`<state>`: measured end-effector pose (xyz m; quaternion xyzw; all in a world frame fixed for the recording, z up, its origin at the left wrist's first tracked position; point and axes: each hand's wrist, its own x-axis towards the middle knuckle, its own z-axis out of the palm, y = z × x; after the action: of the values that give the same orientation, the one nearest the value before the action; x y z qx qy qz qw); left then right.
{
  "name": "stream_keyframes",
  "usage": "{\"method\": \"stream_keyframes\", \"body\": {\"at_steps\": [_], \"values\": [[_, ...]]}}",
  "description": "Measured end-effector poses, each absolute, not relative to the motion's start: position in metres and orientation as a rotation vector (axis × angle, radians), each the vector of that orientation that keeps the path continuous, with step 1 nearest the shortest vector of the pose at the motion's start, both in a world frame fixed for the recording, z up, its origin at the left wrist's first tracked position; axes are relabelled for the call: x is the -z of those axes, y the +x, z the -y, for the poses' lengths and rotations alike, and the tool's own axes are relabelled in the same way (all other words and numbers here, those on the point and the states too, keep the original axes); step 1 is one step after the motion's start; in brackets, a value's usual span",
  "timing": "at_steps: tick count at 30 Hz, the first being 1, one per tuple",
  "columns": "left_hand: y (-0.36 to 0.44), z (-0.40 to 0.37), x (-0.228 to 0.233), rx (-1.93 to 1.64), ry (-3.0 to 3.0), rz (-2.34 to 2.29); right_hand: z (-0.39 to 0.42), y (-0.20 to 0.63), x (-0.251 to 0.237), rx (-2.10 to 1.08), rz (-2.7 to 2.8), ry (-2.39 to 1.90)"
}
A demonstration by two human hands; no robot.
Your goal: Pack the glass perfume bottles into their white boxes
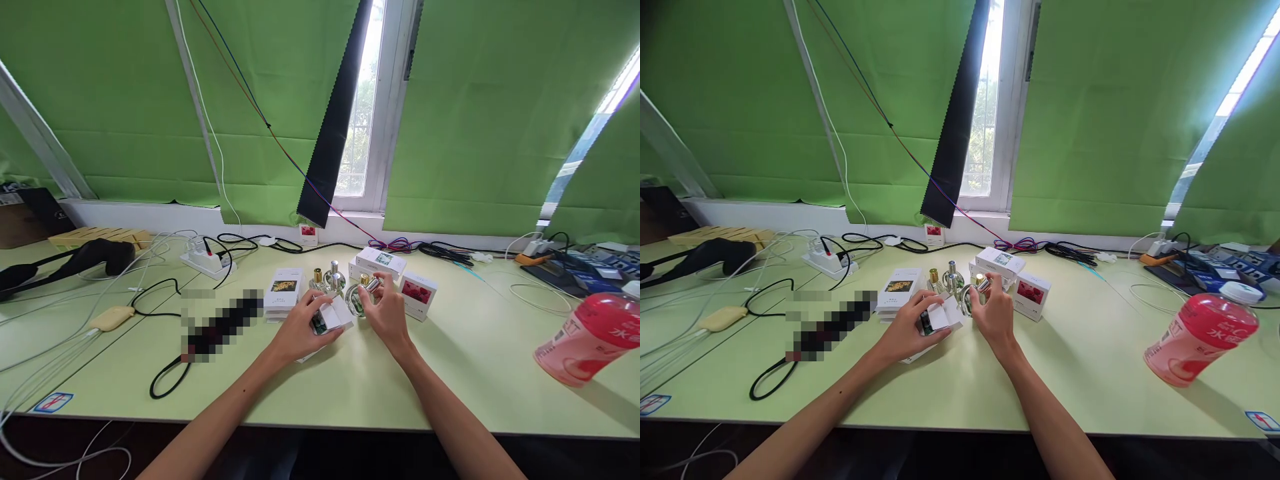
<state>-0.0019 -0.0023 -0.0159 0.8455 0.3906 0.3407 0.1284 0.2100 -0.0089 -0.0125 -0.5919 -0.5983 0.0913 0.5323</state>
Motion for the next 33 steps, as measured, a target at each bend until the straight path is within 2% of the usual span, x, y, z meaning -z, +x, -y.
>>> {"method": "stream_keyframes", "body": {"at_steps": [5,16,33], "values": [[0.000,0.001,0.017,-1.039,2.491,-1.120,0.011,0.211,0.009,-0.267,1.244,-1.307],[0.005,0.003,0.023,-1.119,2.520,-1.074,0.005,0.211,0.013,-0.634,1.088,-1.171],[0.008,0.003,0.026,-1.166,2.496,-1.080,0.005,0.205,0.017,-0.769,1.181,-1.172]]}}
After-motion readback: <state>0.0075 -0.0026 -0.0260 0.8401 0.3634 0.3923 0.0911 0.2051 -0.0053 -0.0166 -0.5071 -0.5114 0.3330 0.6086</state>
